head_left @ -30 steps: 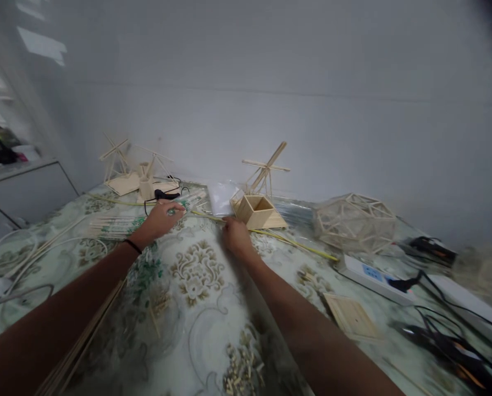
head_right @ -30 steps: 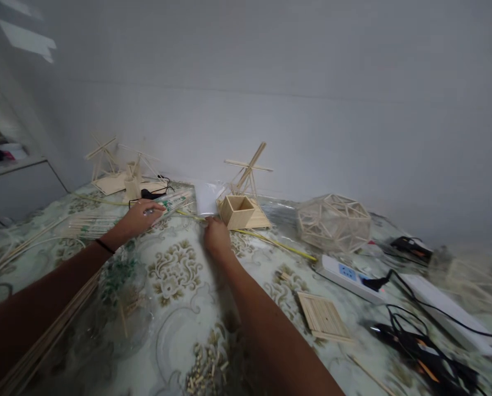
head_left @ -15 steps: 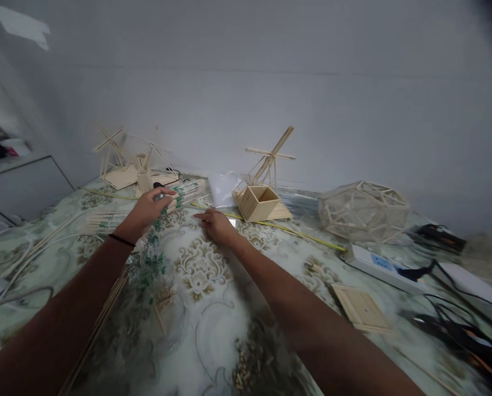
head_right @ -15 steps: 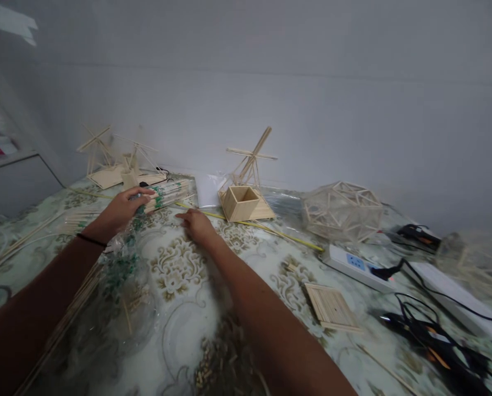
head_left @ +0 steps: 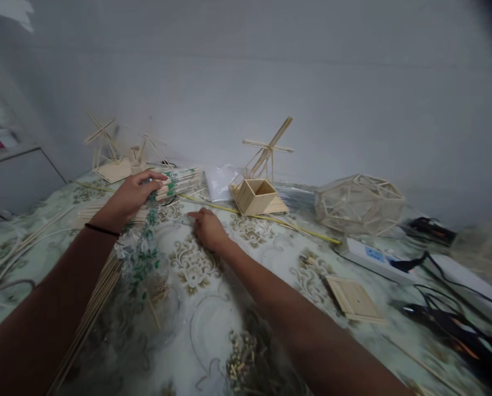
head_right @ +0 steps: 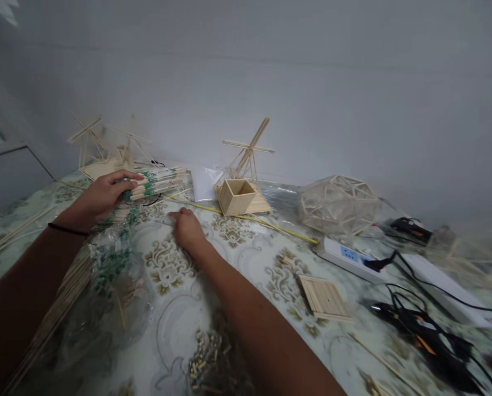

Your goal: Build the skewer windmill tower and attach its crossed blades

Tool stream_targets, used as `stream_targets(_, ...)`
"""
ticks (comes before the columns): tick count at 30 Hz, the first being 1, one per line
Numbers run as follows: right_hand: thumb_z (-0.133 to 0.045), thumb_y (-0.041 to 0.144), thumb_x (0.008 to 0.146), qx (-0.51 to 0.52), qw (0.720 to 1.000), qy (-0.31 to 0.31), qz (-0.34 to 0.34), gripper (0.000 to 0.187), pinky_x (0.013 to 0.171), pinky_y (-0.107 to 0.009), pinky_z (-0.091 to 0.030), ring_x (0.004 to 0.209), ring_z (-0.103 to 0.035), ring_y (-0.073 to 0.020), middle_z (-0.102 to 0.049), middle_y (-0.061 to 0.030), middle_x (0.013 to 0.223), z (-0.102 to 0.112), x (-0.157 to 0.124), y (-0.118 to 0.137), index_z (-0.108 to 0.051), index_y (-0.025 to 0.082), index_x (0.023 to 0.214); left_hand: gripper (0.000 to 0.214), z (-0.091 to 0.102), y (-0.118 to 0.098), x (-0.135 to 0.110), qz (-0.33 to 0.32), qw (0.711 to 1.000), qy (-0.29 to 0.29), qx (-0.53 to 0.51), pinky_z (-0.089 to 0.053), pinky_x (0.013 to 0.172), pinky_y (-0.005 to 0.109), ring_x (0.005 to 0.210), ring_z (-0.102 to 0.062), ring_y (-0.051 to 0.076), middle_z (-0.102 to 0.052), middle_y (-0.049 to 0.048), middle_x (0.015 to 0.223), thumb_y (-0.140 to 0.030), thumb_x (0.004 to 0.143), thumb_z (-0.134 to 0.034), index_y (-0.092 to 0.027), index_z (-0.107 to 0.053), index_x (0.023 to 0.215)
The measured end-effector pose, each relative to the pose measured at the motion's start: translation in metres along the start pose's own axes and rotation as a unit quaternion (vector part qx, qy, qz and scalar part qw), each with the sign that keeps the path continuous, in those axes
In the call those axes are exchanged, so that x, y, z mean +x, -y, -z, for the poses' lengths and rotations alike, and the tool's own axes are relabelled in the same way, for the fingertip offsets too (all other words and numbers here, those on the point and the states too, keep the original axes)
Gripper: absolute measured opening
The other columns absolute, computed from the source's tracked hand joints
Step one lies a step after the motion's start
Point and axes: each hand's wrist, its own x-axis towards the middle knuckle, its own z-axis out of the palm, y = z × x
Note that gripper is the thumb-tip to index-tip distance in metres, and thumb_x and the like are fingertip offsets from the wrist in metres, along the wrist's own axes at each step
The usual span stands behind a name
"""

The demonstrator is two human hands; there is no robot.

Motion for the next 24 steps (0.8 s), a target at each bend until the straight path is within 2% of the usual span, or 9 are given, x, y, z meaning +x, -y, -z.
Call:
stream_targets(3, -0.049, 0.004, 0.094, 0.002, 1.0, 0.016, 0.022, 0.05, 0.103, -0.035, -0.043, 0.114, -0.059, -0.0252, -0.067, -0.0141, 0.119, -0.01, 0.02, 0.016, -0.068, 0.019, 0.137, 0.032, -0.003, 0.001, -0.001, -0.003, 0.999, 0.036, -0.019, -0.051, 0.075, 0.027, 0.086, -0.066, 0.02, -0.079, 0.0047, 0.097, -0.037, 0.07, -0.067, -0.019, -0.079, 0.093)
stream_targets(7, -0.05, 0.002, 0.091, 0.006, 0.997, 0.035, 0.061, 0.052, 0.103, -0.035, -0.042, 0.116, -0.058, -0.0252, -0.068, -0.0128, 0.12, -0.018, 0.035, 0.031, -0.068, 0.021, 0.136, 0.028, -0.006, 0.001, -0.001, -0.007, 0.998, 0.048, -0.036, -0.051, 0.082, 0.028, 0.092, -0.067, 0.02, -0.078, 0.0047, 0.098, -0.035, 0.069, -0.068, -0.019, -0.079, 0.091)
stream_targets(13, -0.052, -0.001, 0.091, 0.021, 0.986, 0.082, 0.146, 0.047, 0.101, -0.03, -0.044, 0.109, -0.061, -0.0207, -0.072, -0.0101, 0.114, -0.007, 0.034, 0.03, -0.075, 0.019, 0.127, 0.026, -0.009, -0.006, -0.006, -0.008, 0.998, 0.056, -0.015, -0.052, 0.087, 0.03, 0.095, -0.068, 0.022, -0.079, 0.0047, 0.101, -0.033, 0.069, -0.069, -0.019, -0.079, 0.09)
stream_targets(15, -0.056, -0.002, 0.089, 0.027, 0.979, 0.1, 0.174, 0.045, 0.099, -0.028, -0.045, 0.106, -0.063, -0.0185, -0.073, -0.0079, 0.111, 0.003, 0.021, 0.022, -0.077, 0.019, 0.122, 0.026, -0.011, -0.007, -0.008, -0.009, 0.998, 0.062, -0.007, -0.052, 0.087, 0.031, 0.094, -0.068, 0.023, -0.079, 0.0049, 0.101, -0.034, 0.07, -0.068, -0.02, -0.079, 0.089)
stream_targets(18, -0.057, -0.004, 0.085, 0.049, 0.972, 0.103, 0.207, 0.047, 0.095, -0.028, -0.047, 0.101, -0.064, -0.018, -0.074, -0.0071, 0.106, 0.02, -0.012, 0.004, -0.078, 0.019, 0.12, 0.026, -0.017, -0.004, -0.01, -0.018, 0.997, 0.073, 0.017, -0.052, 0.092, 0.033, 0.097, -0.069, 0.024, -0.079, 0.0047, 0.103, -0.034, 0.072, -0.067, -0.02, -0.078, 0.09)
stream_targets(21, -0.054, -0.001, 0.088, 0.09, 0.968, 0.08, 0.221, 0.045, 0.091, -0.029, -0.049, 0.096, -0.064, -0.0183, -0.073, -0.0073, 0.103, 0.036, -0.057, -0.013, -0.078, 0.02, 0.119, 0.025, -0.024, 0.003, -0.01, -0.042, 0.994, 0.092, 0.05, -0.047, 0.104, 0.036, 0.11, -0.068, 0.026, -0.079, 0.005, 0.11, -0.033, 0.074, -0.065, -0.021, -0.078, 0.092)
stream_targets(24, -0.05, 0.0, 0.089, 0.114, 0.967, 0.06, 0.219, 0.046, 0.086, -0.03, -0.05, 0.09, -0.064, -0.0179, -0.072, -0.0073, 0.097, 0.052, -0.107, -0.023, -0.077, 0.021, 0.12, 0.028, -0.029, 0.012, -0.01, -0.106, 0.981, 0.125, 0.108, -0.043, 0.111, 0.038, 0.12, -0.063, 0.027, -0.077, 0.0067, 0.116, -0.034, 0.077, -0.062, -0.021, -0.077, 0.096)
